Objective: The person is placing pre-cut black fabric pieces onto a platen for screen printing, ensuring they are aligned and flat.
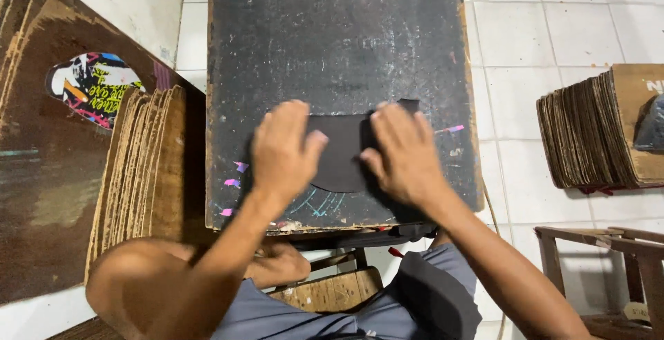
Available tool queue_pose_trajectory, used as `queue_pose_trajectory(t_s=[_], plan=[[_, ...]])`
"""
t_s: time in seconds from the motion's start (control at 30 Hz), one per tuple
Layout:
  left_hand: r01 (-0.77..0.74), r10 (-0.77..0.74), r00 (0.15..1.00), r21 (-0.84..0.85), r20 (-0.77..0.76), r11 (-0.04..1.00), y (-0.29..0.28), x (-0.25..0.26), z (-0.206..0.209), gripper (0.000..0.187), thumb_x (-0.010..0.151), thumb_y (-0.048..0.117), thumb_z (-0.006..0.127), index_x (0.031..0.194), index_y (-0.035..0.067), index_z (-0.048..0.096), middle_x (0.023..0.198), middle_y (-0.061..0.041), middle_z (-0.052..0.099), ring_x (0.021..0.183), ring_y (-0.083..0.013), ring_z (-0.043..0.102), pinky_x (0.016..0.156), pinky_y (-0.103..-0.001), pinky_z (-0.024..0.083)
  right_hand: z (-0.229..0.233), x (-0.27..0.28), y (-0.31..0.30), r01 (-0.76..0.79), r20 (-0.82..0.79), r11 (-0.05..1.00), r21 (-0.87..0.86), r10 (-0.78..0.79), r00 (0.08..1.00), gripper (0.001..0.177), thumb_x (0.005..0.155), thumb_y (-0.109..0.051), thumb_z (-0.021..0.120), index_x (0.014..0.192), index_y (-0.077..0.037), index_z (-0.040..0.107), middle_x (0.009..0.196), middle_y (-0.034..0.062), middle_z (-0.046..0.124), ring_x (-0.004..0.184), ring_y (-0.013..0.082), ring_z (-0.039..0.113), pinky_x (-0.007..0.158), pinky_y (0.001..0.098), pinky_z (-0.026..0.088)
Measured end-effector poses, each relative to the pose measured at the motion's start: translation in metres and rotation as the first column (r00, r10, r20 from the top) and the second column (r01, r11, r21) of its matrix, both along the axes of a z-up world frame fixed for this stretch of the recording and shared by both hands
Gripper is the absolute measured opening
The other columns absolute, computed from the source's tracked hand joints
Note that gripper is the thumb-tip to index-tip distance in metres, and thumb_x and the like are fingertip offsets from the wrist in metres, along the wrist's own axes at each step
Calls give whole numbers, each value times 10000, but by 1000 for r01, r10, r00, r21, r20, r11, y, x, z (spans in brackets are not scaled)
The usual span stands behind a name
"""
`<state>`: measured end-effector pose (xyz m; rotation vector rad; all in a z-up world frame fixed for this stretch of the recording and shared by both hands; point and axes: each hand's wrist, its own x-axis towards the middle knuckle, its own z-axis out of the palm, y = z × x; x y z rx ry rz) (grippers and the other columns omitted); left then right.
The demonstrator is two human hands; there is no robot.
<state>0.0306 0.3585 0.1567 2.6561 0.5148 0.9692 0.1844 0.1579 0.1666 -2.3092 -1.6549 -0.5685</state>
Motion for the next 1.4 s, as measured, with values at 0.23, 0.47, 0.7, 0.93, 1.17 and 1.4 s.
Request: queue_pose_trajectory(t_s=[0.23,0.47,0.7,0.93,1.17,1.4], plan=[[-71,-11,836,-128,-549,989,-1,-23,47,922,1032,642,430,1589,-80,298,1690,-301,205,1580,-420,160,1161,-737,-104,16,36,-11,101,-222,920,-378,-197,955,777,1094,-578,287,1637,-24,254,1722,204,195,1595,332,150,1246,625,53],[-141,73,779,-60,-623,988,-18,-38,42,991,1019,729,389,1581,-84,316,1686,-313,183,1585,-431,113,1152,-762,-71,-14,46,-99,239,-487,971,28,-195,851,698,1075,-417,559,1628,-68,314,1681,213,269,1555,384,226,1208,676,90],[426,-443,896,-248,-15,870,-169,-76,-1,535,874,333,830,1324,78,695,1363,-159,672,1349,-341,579,1191,-460,379,-256,-29,-381,806,-757,475,-353,-652,52,486,955,-495,748,1329,-189,700,1207,79,733,1241,308,641,1023,500,488],[635,-835,537,-596,-116,491,-297,-40,-92,379,915,331,768,1228,119,741,1115,-91,764,1076,-293,729,941,-405,566,-294,-148,-422,826,-859,268,-496,-15,-511,341,832,-250,864,1097,-61,763,911,147,752,819,272,747,783,436,611],[441,-878,244,-759,-411,478,-364,-15,-122,487,979,344,656,1388,82,632,1274,-157,689,1258,-348,629,1082,-476,463,-286,-146,-418,906,-875,167,-388,241,-419,603,700,22,868,1254,70,636,968,197,718,835,282,755,775,377,642],[330,-854,458,-846,-246,420,-384,-16,-130,407,973,243,697,1307,13,668,1190,-171,700,1219,-340,644,1075,-447,477,-224,-143,-399,973,-915,181,-146,350,-202,455,720,71,852,1144,30,694,890,106,725,804,182,748,764,289,643]])
